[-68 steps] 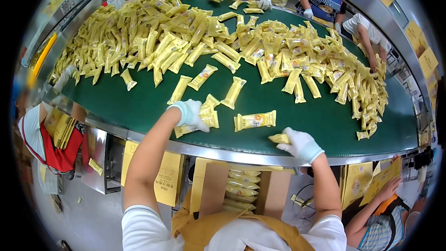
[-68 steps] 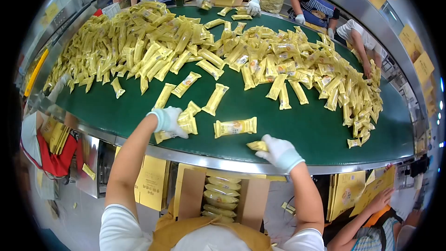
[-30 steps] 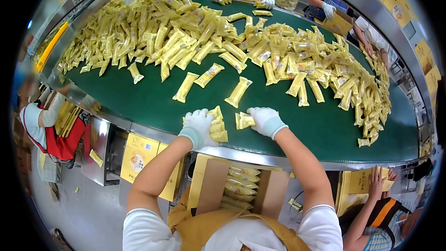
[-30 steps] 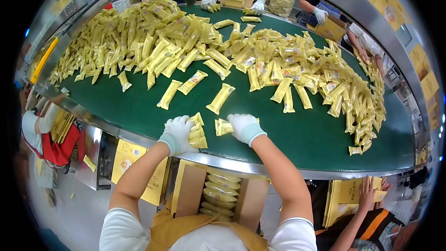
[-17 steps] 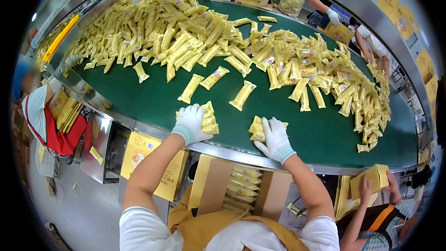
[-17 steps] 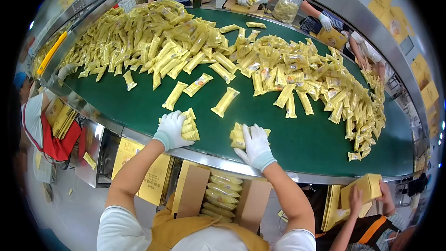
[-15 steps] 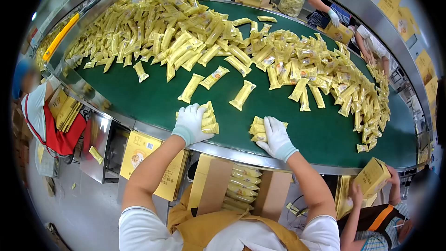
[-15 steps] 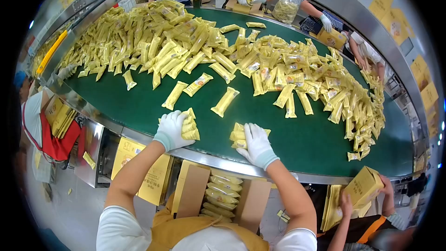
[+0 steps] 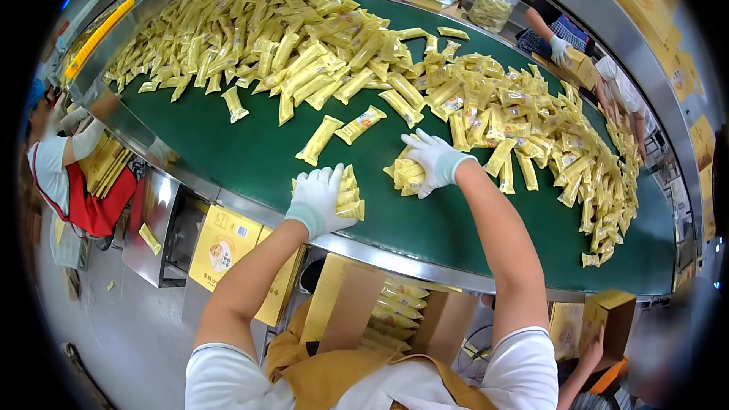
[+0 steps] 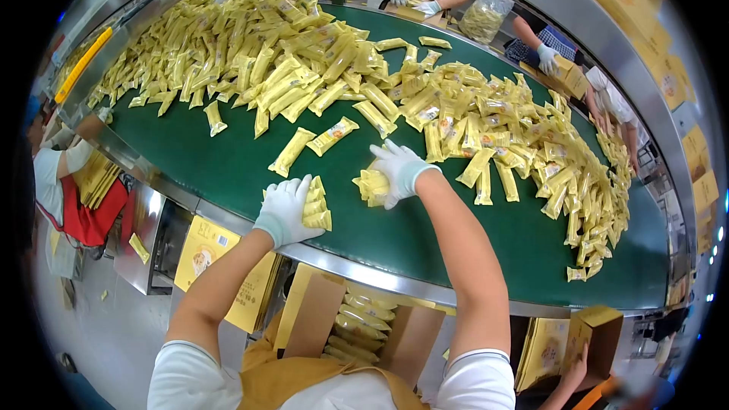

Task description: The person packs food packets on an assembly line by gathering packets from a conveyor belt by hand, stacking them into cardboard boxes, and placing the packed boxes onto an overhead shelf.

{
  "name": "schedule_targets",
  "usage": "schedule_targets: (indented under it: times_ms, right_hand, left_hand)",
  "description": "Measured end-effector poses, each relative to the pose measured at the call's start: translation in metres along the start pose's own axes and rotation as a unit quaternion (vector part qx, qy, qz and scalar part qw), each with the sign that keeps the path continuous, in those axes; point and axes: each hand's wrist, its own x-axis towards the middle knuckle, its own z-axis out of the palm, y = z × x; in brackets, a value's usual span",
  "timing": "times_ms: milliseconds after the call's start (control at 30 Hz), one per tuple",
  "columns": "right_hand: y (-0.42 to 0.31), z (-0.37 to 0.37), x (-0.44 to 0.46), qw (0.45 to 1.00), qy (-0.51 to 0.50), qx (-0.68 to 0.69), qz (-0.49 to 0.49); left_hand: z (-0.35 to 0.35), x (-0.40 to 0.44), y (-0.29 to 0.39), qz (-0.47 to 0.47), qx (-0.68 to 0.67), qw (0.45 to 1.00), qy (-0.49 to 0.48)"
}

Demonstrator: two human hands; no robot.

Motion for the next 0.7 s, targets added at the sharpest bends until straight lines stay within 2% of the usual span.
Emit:
schedule_targets:
  times_ms: [100, 200, 333, 400, 467, 500, 633, 700]
  right_hand:
    - [-0.001, -0.008, 0.013, 0.998, -0.054, 0.038, 0.007]
    - [0.001, 0.002, 0.013, 0.998, -0.054, 0.035, 0.011]
    - [-0.012, 0.019, -0.021, 0.978, 0.007, 0.196, 0.076]
    - [-0.016, 0.051, -0.029, 0.988, 0.128, 0.084, 0.031]
    - [-0.038, 0.063, -0.043, 0.983, 0.172, 0.038, 0.052]
    - [-0.047, 0.063, -0.050, 0.983, 0.160, 0.056, 0.063]
    - [-0.063, 0.071, -0.086, 0.959, 0.261, 0.024, 0.106]
    - [-0.059, 0.080, -0.105, 0.953, 0.259, 0.007, 0.159]
  left_hand:
    - [0.000, -0.001, -0.001, 0.001, 0.007, 1.000, 0.007]
    - [0.001, -0.001, -0.002, 0.000, 0.010, 1.000, 0.004]
    - [-0.002, 0.001, -0.001, -0.002, 0.004, 1.000, -0.009]
    - [-0.001, 0.000, 0.000, -0.002, 0.006, 1.000, -0.005]
    - [0.000, 0.000, 0.000, -0.005, 0.009, 1.000, -0.006]
    - [0.000, 0.000, 0.000, -0.004, 0.008, 1.000, -0.003]
    - [0.003, 0.000, -0.002, -0.002, 0.011, 1.000, -0.002]
    - [0.003, 0.000, -0.001, -0.004, 0.012, 1.000, -0.004]
